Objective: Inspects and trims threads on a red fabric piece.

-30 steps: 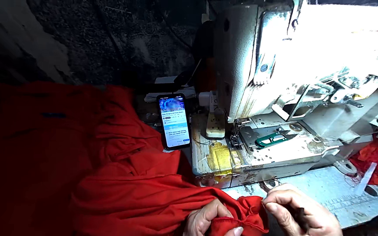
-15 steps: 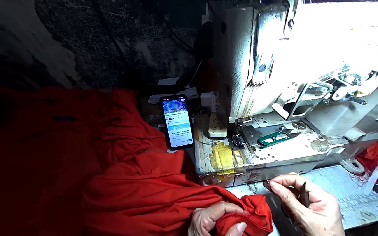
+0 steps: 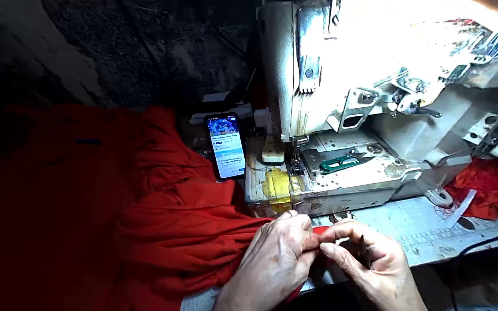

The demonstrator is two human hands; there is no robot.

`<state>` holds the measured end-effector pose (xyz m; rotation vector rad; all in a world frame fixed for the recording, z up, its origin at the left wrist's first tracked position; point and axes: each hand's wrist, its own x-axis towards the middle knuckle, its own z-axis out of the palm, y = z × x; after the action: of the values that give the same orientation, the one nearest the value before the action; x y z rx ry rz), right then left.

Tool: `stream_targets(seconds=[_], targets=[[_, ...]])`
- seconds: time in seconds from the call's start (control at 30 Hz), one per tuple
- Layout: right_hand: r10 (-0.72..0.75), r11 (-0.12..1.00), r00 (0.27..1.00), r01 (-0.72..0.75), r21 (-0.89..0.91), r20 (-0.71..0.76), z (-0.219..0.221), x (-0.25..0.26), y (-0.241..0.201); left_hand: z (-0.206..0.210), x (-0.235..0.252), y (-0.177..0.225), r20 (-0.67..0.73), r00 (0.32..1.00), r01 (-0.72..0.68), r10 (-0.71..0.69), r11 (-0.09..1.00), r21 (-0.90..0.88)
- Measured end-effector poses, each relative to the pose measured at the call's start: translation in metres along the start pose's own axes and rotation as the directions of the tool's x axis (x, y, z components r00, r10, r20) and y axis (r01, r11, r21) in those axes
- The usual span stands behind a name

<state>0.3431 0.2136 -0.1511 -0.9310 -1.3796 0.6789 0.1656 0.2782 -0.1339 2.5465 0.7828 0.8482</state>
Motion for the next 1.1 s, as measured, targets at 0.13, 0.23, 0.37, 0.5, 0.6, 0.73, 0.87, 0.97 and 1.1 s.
stream_targets(seconds=[0.13,0.23,0.37,0.5,0.6,0.73,0.87,0.97,1.1], targets=[[0.090,0.879,0.990,-0.128,-0.459,-0.105,-0.031,-0.015,0.001,0.006,-0.007,-0.004,-0.195,0.980,-0.015,-0.033,0.970,-0.241],[0.232,0.776,0.973,-0.187,-0.602,-0.003,-0.050,-0.028,-0.012,0.001,-0.012,-0.005,-0.250,0.965,0.010,-0.077,0.966,-0.259],[0.298,0.875,0.940,-0.200,-0.441,0.164,-0.049,-0.040,-0.028,-0.009,-0.013,-0.004,-0.259,0.961,0.041,-0.094,0.978,-0.203],[0.315,0.949,0.879,-0.298,-0.103,0.358,-0.030,-0.032,-0.038,-0.022,-0.008,-0.003,-0.256,0.966,-0.014,-0.013,0.995,-0.102],[0.363,0.923,0.834,-0.382,-0.041,0.416,-0.015,-0.024,-0.035,-0.029,-0.004,0.001,-0.259,0.965,-0.058,0.045,0.997,-0.043],[0.438,0.892,0.815,-0.446,-0.072,0.380,-0.003,-0.016,-0.030,-0.030,-0.002,0.009,-0.263,0.962,-0.083,0.072,0.996,-0.031],[0.467,0.879,0.809,-0.469,-0.085,0.358,0.002,-0.011,-0.026,-0.026,-0.006,0.015,-0.246,0.966,-0.093,0.076,0.994,-0.059],[0.476,0.870,0.800,-0.490,-0.061,0.365,0.005,-0.007,-0.024,-0.026,-0.008,0.019,-0.217,0.973,-0.104,0.082,0.990,-0.094],[0.485,0.845,0.780,-0.535,0.019,0.396,0.005,-0.008,-0.024,-0.029,-0.020,0.024,-0.265,0.964,-0.073,0.028,0.984,-0.162]])
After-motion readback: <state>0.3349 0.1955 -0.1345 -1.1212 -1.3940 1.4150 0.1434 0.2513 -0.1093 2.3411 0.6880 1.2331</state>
